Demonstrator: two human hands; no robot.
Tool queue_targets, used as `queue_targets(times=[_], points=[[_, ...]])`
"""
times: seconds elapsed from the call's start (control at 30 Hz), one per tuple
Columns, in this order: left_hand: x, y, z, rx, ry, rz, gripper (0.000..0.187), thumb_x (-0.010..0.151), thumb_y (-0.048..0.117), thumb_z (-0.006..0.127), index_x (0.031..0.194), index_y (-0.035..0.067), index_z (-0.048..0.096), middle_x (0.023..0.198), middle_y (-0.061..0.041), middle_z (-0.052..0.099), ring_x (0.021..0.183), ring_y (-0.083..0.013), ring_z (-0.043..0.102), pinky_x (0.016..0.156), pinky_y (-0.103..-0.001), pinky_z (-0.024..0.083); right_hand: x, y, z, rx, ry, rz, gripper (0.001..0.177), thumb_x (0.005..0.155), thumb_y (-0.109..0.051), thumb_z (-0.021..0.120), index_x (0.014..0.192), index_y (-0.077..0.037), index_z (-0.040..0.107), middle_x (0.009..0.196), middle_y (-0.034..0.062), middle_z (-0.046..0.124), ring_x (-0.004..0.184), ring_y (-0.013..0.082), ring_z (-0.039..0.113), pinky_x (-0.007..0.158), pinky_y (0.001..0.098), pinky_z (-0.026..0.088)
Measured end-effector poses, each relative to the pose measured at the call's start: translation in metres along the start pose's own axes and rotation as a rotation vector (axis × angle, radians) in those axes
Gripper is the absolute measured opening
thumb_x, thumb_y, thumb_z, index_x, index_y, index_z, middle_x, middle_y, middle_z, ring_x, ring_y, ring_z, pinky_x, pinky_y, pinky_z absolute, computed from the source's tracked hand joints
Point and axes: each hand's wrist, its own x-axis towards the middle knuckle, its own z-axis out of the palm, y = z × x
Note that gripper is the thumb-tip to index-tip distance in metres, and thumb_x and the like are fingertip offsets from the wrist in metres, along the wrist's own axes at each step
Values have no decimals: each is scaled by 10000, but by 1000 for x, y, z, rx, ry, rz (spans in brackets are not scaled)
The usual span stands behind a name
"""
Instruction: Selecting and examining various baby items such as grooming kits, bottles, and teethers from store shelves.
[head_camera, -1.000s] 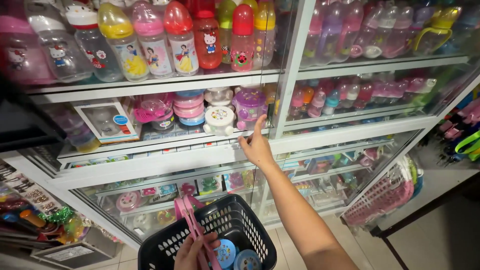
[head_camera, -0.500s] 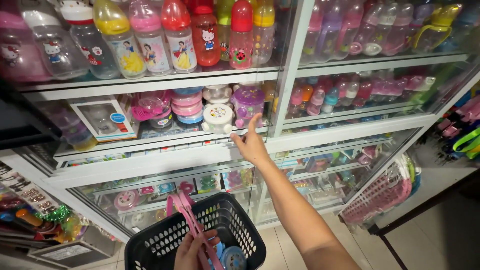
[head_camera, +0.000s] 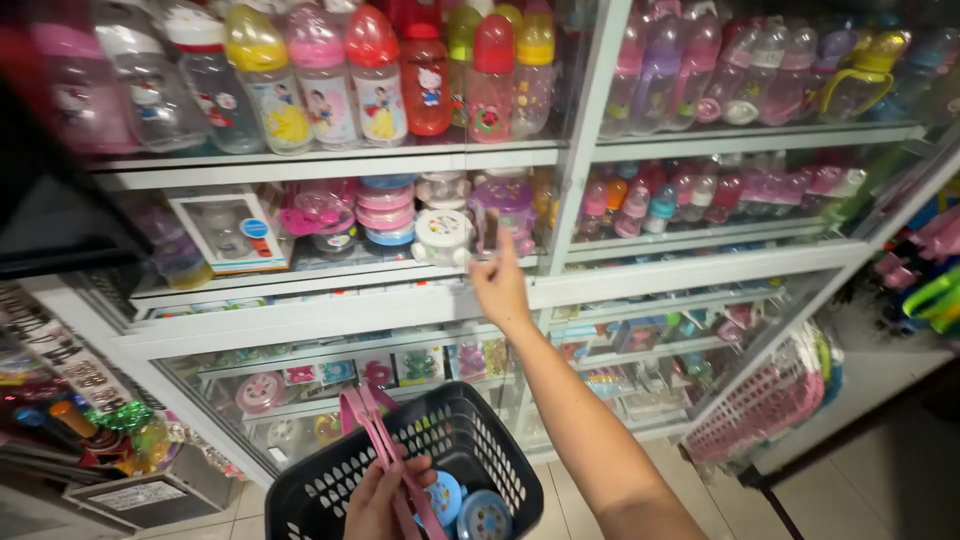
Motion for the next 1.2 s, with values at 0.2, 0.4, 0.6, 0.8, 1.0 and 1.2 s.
queue_targets(times=[0.2,0.4,0.6,0.8,1.0,1.2], points=[[22,-14,-33,-82,-87,32,416,955,145,508,1360,48,514,1070,-239,732,939,-376,733,715,-480,579,-4,-44,7,125,-74,112,968,947,-205,670,1643,-102,4,610,-1,540,502,76,506,483,262,471],[32,-14,-49,-82,-101,74,396,948,143,530,1335,59,514,1056,-255,745,883,-379,746,632,-472,578,2,-39,29,162,-204,168,985,957,-260,662,1639,-137,-37,597,13,530,488,74,484,449,273,472],[38,3,-68,-93,4,76,402,978,149,538,1369,59,530,1079,-285,737,919,-381,747,659,-464,586,-6,-58,64,195,-294,162,1018,941,-238,655,1632,-182,-90,580,26,533,467,88,487,454,280,459],[49,19,-106,-160,-17,113,394,953,134,537,1340,60,519,1070,-289,730,917,-402,753,643,-495,581,-7,-69,118,194,-371,121,1001,948,-214,645,1631,-189,-87,577,25,537,458,88,497,462,278,469],[32,51,-119,-182,80,123,357,999,190,538,1337,75,517,1084,-283,728,921,-387,737,659,-506,589,-14,-89,168,218,-462,71,988,943,-186,651,1648,-201,-40,591,5,530,475,78,478,478,272,463],[36,68,-135,-206,101,155,396,977,139,523,1358,33,512,1084,-283,727,930,-392,724,680,-467,586,-13,-102,206,182,-574,41,915,951,-190,679,1655,-167,96,618,-7,528,521,65,492,518,251,470]])
